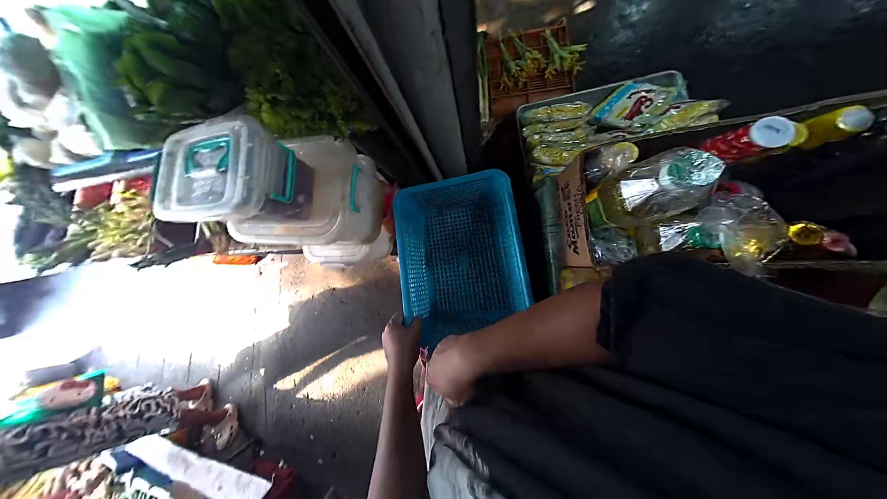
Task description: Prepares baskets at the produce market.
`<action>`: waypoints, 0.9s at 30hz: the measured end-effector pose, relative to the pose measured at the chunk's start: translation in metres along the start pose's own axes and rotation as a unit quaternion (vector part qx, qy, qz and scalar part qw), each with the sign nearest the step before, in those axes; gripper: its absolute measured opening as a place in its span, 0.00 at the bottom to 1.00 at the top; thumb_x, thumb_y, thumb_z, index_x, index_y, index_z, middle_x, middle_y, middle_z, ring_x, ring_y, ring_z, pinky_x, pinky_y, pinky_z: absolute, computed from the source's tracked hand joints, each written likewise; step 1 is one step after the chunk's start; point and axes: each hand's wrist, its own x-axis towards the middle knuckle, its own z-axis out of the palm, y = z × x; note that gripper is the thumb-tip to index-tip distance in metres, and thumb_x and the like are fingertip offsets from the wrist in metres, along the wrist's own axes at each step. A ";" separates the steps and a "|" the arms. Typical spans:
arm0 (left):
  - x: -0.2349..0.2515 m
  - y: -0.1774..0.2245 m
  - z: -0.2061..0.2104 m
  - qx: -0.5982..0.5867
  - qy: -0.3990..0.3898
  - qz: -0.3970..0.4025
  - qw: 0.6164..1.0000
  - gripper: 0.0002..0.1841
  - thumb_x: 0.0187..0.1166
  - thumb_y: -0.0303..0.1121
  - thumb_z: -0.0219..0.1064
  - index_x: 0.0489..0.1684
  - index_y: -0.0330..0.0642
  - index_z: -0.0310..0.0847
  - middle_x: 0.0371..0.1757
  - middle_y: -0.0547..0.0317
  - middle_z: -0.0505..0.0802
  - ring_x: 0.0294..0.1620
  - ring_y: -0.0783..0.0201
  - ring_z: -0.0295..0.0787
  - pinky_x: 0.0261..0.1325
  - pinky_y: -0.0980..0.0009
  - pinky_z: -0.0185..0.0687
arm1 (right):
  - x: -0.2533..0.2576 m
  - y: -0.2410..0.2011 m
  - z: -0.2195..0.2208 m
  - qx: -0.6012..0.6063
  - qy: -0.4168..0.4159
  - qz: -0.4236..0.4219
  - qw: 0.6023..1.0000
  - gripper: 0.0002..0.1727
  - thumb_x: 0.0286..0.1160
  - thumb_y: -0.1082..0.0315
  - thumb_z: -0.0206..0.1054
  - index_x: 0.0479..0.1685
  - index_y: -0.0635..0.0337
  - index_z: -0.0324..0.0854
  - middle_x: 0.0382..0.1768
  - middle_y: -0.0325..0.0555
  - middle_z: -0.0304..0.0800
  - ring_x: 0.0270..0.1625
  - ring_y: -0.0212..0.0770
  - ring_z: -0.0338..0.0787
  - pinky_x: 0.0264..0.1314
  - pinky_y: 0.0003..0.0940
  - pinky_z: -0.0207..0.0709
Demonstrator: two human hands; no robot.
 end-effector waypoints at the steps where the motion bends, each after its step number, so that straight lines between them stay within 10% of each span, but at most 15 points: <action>1: -0.007 -0.007 0.008 -0.037 0.021 0.006 0.999 0.15 0.75 0.44 0.73 0.48 0.42 0.90 0.42 0.51 0.96 0.47 0.52 0.95 0.56 0.42 0.88 | -0.001 -0.004 0.004 -0.001 -0.018 -0.012 1.000 0.20 0.77 0.56 0.71 0.50 0.68 0.88 0.48 0.65 0.91 0.55 0.67 0.90 0.55 0.72 0.78; 12: -0.014 -0.054 0.026 -0.135 -0.002 -0.007 0.991 0.20 0.83 0.52 0.63 0.42 0.43 0.88 0.35 0.54 0.93 0.39 0.57 0.92 0.50 0.49 0.87 | 0.024 0.006 0.008 -0.085 -0.053 0.000 0.995 0.32 0.84 0.44 0.63 0.67 0.67 0.80 0.58 0.66 0.89 0.66 0.67 0.87 0.67 0.72 0.76; 18: -0.005 -0.045 0.021 -0.111 0.005 -0.031 0.993 0.20 0.82 0.51 0.62 0.52 0.45 0.89 0.49 0.49 0.95 0.56 0.50 0.93 0.64 0.38 0.82 | 0.020 0.014 0.003 -0.092 -0.044 0.019 0.995 0.34 0.84 0.41 0.60 0.73 0.62 0.78 0.63 0.66 0.88 0.70 0.67 0.86 0.72 0.72 0.75; 27: -0.004 -0.040 0.011 -0.107 0.015 -0.032 0.994 0.19 0.81 0.49 0.63 0.48 0.40 0.88 0.47 0.45 0.94 0.55 0.46 0.92 0.58 0.38 0.84 | 0.023 0.010 0.001 -0.106 -0.077 0.030 0.991 0.33 0.85 0.41 0.60 0.78 0.55 0.77 0.69 0.58 0.86 0.76 0.58 0.83 0.80 0.63 0.72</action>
